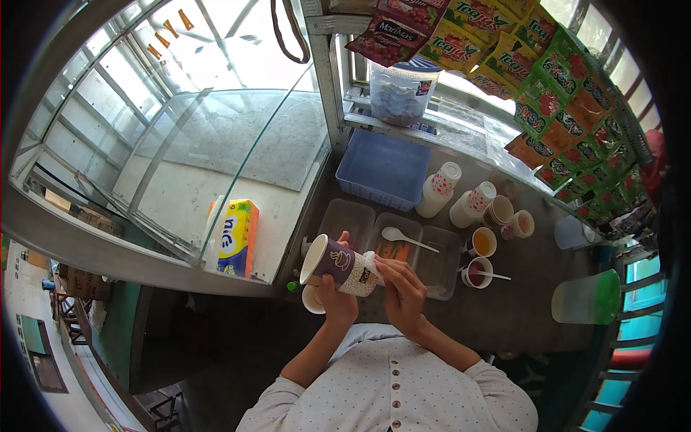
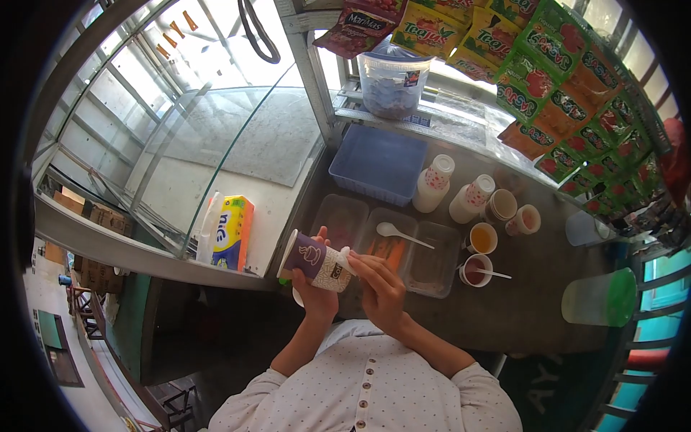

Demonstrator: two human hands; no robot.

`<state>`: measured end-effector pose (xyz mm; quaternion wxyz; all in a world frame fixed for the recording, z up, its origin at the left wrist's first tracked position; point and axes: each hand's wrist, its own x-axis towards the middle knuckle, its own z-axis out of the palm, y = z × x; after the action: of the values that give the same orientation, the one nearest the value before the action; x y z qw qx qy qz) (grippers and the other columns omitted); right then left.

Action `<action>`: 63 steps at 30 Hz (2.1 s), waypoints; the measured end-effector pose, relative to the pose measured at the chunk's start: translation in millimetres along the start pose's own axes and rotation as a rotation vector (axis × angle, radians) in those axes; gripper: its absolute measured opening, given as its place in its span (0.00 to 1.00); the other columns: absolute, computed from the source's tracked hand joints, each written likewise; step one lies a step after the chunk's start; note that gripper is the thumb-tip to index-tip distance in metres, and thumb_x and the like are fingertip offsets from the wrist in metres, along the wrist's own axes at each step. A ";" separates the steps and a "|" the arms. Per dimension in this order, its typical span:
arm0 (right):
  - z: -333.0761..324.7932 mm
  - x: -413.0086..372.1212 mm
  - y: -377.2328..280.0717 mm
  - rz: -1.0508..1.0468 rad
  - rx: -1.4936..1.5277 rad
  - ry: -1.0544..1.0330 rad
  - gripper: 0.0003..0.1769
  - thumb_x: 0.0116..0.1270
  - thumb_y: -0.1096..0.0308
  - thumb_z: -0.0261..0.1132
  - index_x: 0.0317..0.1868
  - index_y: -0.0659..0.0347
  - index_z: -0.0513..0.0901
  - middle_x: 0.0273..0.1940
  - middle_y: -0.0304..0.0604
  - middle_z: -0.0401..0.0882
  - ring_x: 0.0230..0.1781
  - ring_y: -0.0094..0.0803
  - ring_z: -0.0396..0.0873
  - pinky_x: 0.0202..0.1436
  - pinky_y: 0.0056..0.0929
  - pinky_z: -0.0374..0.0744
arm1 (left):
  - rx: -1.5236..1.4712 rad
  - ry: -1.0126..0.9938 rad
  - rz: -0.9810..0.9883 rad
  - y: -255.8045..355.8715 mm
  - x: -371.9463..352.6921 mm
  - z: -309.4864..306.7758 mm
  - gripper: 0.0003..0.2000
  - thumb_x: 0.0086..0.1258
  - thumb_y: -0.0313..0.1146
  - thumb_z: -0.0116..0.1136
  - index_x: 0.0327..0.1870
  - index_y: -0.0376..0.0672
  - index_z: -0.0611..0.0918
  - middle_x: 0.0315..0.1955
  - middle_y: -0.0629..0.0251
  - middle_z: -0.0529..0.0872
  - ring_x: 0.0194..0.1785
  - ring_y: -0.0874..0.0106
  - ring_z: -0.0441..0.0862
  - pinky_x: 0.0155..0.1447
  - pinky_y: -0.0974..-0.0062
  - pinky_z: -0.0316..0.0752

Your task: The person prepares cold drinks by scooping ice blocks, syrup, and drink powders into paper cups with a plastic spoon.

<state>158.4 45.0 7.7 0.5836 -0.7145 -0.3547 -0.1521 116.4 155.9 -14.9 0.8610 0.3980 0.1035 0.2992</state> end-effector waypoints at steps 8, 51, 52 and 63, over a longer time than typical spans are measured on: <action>-7.3 -7.1 -1.7 -0.115 -0.110 -0.014 0.17 0.57 0.82 0.61 0.47 0.60 0.83 0.46 0.44 0.82 0.46 0.37 0.80 0.47 0.33 0.78 | -0.005 0.019 0.035 -11.6 -0.7 -1.1 0.35 0.64 0.61 0.50 0.62 0.40 0.66 0.63 0.50 0.66 0.66 0.66 0.65 0.68 0.67 0.62; -16.0 -16.3 23.2 1.058 0.967 -0.580 0.14 0.69 0.64 0.58 0.50 0.65 0.78 0.40 0.35 0.79 0.39 0.17 0.75 0.44 0.18 0.72 | 0.120 0.009 0.089 4.4 3.2 6.7 0.41 0.54 0.61 0.64 0.60 0.37 0.68 0.59 0.54 0.70 0.66 0.61 0.66 0.64 0.66 0.67; -21.3 -17.0 25.9 0.991 0.905 -0.601 0.14 0.69 0.65 0.58 0.50 0.64 0.78 0.39 0.35 0.78 0.38 0.17 0.74 0.43 0.18 0.72 | 0.117 -0.002 0.082 2.0 5.4 2.5 0.41 0.54 0.61 0.64 0.60 0.37 0.68 0.59 0.54 0.70 0.66 0.61 0.66 0.64 0.66 0.67; -177.5 9.6 77.0 0.567 -0.382 0.102 0.07 0.64 0.71 0.60 0.42 0.58 0.80 0.31 0.39 0.74 0.30 0.25 0.75 0.33 0.25 0.73 | 0.522 -0.269 0.449 -10.5 -33.7 -4.0 0.41 0.48 0.40 0.75 0.60 0.41 0.61 0.49 0.55 0.77 0.55 0.64 0.76 0.61 0.69 0.69</action>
<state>252.8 -124.2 6.3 0.4755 -0.8724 -0.0775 -0.0828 92.4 133.0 -27.4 0.6493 0.6530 -0.0274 0.3890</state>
